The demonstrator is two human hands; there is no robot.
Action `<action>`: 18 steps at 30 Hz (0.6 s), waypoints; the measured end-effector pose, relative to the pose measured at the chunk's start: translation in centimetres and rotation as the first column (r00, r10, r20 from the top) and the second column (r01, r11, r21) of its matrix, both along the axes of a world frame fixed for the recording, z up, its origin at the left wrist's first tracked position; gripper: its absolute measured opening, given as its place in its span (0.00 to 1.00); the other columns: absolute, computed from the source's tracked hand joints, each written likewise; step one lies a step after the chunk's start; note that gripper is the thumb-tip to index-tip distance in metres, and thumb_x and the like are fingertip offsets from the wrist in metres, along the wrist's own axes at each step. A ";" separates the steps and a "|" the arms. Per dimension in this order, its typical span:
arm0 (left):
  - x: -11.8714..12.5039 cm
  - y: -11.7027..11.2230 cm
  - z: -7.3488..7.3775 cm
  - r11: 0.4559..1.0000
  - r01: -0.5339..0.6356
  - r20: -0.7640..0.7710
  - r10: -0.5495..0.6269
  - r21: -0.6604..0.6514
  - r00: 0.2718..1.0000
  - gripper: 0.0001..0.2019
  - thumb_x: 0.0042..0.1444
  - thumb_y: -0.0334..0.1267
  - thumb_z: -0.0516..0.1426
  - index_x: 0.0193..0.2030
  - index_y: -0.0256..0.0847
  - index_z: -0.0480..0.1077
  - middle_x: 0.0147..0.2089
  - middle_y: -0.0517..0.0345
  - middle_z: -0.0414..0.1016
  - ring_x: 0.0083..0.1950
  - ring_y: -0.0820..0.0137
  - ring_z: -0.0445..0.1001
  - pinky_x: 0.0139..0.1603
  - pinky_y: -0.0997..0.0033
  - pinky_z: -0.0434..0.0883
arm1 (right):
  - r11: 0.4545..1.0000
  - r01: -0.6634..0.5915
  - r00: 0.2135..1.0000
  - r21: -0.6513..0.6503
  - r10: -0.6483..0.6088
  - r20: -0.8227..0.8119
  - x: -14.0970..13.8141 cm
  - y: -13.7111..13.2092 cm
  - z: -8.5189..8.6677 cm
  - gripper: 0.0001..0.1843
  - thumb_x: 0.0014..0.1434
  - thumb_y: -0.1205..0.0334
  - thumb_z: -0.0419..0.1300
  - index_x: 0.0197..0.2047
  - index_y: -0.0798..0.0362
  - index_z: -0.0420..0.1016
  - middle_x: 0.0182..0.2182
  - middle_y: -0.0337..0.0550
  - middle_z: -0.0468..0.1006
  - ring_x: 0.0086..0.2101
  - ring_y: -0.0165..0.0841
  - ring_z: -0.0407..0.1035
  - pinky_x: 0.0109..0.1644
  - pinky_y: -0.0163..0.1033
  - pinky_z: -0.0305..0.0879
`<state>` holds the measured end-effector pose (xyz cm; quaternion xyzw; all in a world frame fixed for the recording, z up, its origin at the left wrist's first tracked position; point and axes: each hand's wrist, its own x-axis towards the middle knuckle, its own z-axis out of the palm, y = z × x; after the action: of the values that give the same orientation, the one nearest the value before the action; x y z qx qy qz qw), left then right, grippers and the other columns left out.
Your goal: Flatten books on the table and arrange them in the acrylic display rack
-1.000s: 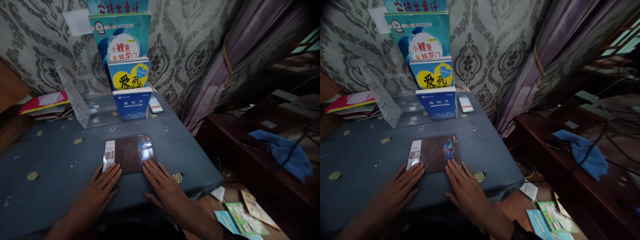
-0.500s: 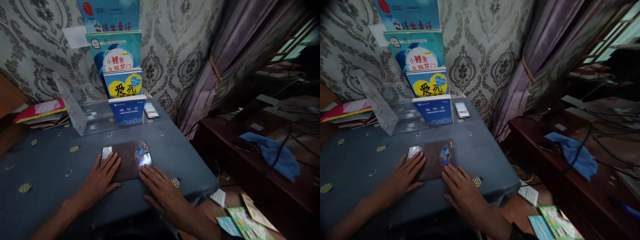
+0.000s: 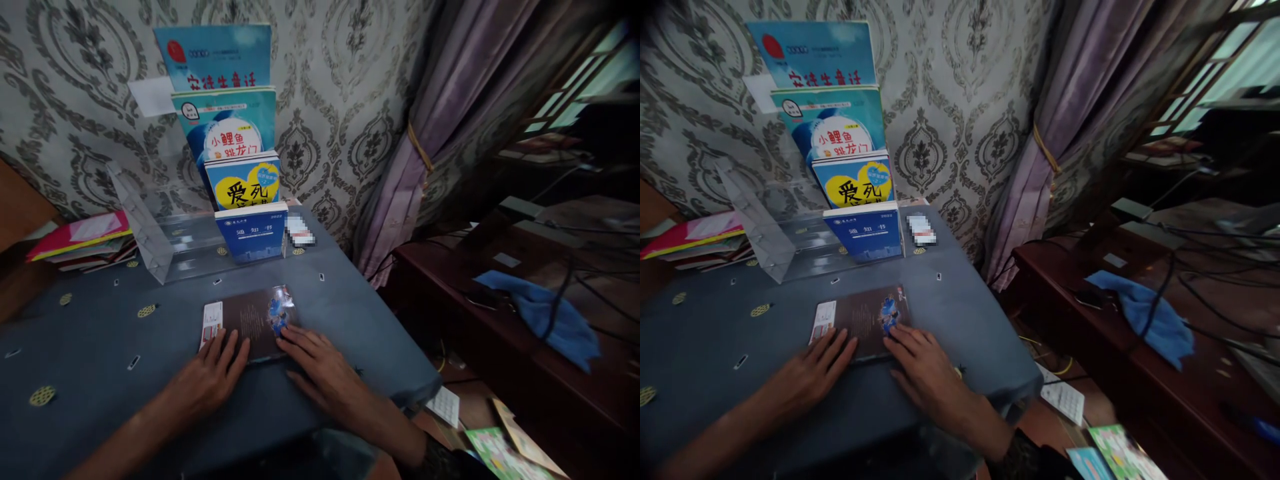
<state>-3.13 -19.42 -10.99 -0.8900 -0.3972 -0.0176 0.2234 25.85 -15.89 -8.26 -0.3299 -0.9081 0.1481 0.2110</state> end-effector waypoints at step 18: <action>0.9 3.1 12.5 0.917 -0.157 0.815 0.399 -0.368 0.421 0.16 0.63 0.50 0.52 0.37 0.42 0.73 0.25 0.63 0.75 0.23 0.71 0.73 0.24 0.76 0.69 | 0.760 -0.208 0.555 -0.616 -0.427 -0.714 -4.5 6.6 -0.2 0.43 0.62 0.48 0.61 0.72 0.47 0.45 0.53 0.50 0.75 0.54 0.40 0.71 0.62 0.52 0.65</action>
<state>-2.18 -16.33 1.50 -0.6939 -0.5962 -0.3860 -0.1189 21.31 -9.31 -8.42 -0.3322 -0.5678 0.5690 0.4935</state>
